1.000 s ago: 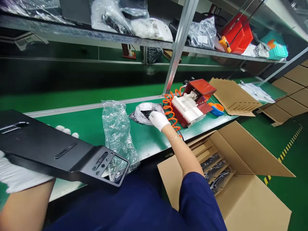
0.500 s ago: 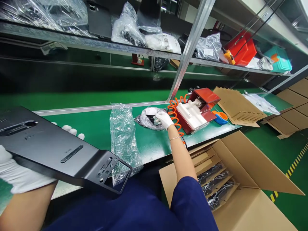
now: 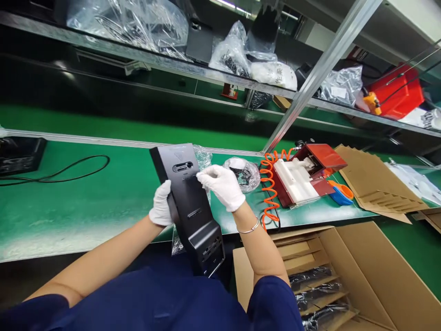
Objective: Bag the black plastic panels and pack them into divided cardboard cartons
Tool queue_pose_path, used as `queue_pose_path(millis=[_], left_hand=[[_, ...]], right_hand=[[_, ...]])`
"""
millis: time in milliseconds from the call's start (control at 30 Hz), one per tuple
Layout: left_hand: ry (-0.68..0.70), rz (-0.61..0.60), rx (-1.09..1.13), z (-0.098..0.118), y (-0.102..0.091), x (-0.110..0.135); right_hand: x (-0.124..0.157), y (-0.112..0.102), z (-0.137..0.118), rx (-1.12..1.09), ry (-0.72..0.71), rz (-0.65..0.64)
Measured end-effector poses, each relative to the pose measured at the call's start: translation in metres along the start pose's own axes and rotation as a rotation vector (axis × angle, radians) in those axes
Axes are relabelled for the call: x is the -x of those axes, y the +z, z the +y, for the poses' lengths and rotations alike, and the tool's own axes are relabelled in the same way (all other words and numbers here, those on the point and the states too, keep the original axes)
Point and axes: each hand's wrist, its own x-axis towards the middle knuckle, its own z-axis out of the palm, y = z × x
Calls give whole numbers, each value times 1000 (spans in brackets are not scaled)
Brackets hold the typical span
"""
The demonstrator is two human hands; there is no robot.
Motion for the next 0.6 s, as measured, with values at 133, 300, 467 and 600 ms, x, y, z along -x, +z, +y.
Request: queue_pose_path(millis=[133,300,467,600], left_hand=[[-84,-50,72,-11,-8,-4],[-125,-90,96,-9,-11,-3],[-127,-105,97,-7,-8,0],[-130,-91,119,-7,-11,0]], right_hand=[[-20,15,-6,192,-96,18],[-31,19,-9,291,-68,-44],[-42,16,-13,339,86,-238],[-56,17,-6,489,33,-173]])
